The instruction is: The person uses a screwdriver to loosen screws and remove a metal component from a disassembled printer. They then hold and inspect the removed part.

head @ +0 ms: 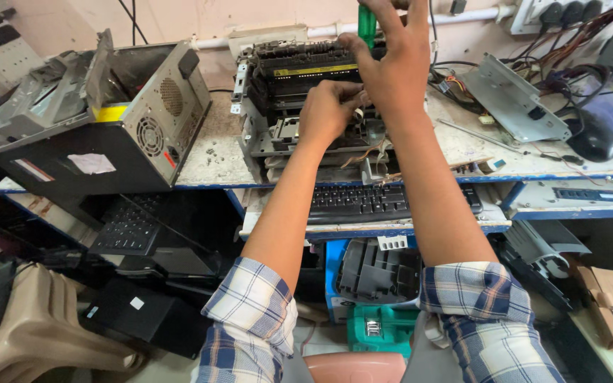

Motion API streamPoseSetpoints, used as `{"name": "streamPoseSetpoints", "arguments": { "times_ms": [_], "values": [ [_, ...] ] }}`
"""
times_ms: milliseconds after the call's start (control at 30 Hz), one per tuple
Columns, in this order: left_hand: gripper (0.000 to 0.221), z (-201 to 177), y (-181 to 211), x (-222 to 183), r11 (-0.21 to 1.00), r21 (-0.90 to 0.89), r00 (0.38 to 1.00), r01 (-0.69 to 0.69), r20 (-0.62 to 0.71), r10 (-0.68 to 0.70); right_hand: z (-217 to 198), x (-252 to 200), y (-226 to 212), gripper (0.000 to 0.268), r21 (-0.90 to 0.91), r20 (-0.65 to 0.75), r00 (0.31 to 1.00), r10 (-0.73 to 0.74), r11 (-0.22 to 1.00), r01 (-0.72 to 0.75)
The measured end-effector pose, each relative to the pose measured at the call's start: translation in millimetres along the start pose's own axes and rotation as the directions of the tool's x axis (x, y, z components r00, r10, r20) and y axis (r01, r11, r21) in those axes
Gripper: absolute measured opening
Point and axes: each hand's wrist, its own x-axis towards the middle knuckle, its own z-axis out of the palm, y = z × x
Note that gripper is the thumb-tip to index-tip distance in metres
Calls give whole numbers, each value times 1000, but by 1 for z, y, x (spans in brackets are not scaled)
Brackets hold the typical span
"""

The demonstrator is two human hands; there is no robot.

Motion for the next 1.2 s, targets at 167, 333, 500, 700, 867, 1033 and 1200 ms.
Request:
{"name": "streamPoseSetpoints", "arguments": {
  "times_ms": [167,333,500,700,867,1033,1200],
  "values": [
    [21,0,-2,0,1000,-25,1000,-6,-24,6,9,-12,5,57,-198,83,987,136,973,-118],
    [20,4,-8,4,1000,0,998,21,-61,-21,23,-20,18,54,-135,137,989,59,990,-40],
    [25,-2,3,-1,998,-40,995,56,-74,-59,17,-14,19,41,48,218,955,200,975,-215],
    [26,-13,16,-7,988,-57,989,143,48,-140,7,-2,1,40,-29,12,995,102,994,-102],
    [28,-4,-1,-2,999,-43,998,6,70,-3,8,0,10,29,212,219,956,196,947,-243],
    [26,-2,-3,0,1000,-27,997,-3,71,5,15,-2,13,30,408,273,918,289,829,-383],
    [22,-4,3,-4,1000,17,999,17,43,-17,8,4,0,41,165,102,971,218,958,-233]
  ]
}}
